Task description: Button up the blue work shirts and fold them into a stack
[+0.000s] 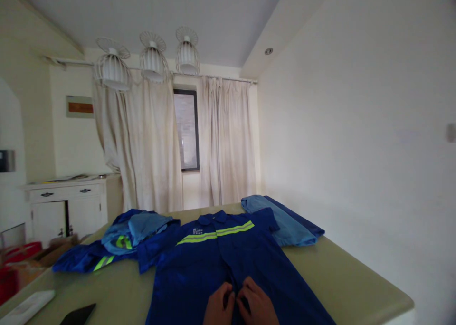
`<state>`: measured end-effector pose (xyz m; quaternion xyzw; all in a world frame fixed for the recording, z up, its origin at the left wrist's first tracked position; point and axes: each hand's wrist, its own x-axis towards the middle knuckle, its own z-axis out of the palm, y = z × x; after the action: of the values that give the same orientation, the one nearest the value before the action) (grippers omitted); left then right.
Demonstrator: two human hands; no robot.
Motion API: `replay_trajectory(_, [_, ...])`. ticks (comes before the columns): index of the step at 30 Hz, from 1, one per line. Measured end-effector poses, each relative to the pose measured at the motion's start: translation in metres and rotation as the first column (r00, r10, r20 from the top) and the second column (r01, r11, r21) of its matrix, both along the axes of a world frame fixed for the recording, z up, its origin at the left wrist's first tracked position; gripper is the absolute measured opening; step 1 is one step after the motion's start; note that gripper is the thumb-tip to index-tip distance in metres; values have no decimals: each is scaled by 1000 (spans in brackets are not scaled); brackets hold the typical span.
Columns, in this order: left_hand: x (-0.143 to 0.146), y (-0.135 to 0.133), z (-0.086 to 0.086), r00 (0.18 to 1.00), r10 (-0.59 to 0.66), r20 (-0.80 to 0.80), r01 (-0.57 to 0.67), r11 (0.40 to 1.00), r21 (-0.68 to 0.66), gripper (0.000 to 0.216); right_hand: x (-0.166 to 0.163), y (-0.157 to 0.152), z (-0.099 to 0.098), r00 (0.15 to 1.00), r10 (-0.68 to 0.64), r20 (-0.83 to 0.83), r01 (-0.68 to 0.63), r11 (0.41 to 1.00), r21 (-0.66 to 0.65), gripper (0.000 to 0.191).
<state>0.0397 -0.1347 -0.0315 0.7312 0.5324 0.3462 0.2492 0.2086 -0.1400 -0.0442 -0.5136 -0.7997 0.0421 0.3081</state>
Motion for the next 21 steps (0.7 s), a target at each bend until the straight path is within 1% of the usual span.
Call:
replay_trajectory(1, [0, 0, 3, 999, 10, -40, -11, 1000, -24, 21, 1, 2, -3, 1000, 16, 9, -16, 1000, 3, 20])
replay_trajectory(3, [-1, -1, 15, 991, 24, -130, -34, 996, -80, 18, 1, 3, -8, 999, 36, 24, -36, 999, 16, 19])
replay_trajectory(6, [-3, -3, 44, 961, 8, -277, -43, 992, -121, 21, 0, -2, -8, 999, 42, 34, -43, 999, 33, 17])
replay_trajectory(9, [-4, 3, 69, 919, -72, -388, 29, 993, -116, 21, -1, -12, 1, 999, 32, 19, -32, 999, 3, 17])
replay_trajectory(11, [-4, 9, 76, 913, -136, -385, 100, 989, -112, 19, 1, -18, 10, 999, 32, -12, -32, 998, -45, 18])
replay_trajectory(12, [-4, 12, 75, 920, -175, -350, 146, 983, -108, 18, 1, -20, 16, 999, 35, -34, -38, 997, -72, 20])
replay_trajectory(14, [-3, 15, 68, 947, -244, -211, 226, 969, -102, 17, 3, -24, 25, 996, 39, -76, -48, 991, -128, 22])
replay_trajectory(15, [-3, 15, 62, 957, -261, -125, 249, 963, -98, 19, 4, -26, 28, 995, 36, -91, -50, 987, -153, 23])
replay_trajectory(17, [-4, 13, 51, 967, -255, 24, 256, 961, -105, 22, 5, -28, 33, 995, 24, -100, -43, 981, -192, 23])
replay_trajectory(19, [-8, 11, 43, 961, -252, 117, 265, 957, -120, 26, 4, -28, 37, 995, -22, -99, 1, 977, -211, 19])
replay_trajectory(21, [-14, 11, 41, 929, -320, 187, 346, 929, -127, 29, 3, -29, 39, 991, -93, -97, 70, 973, -221, 15])
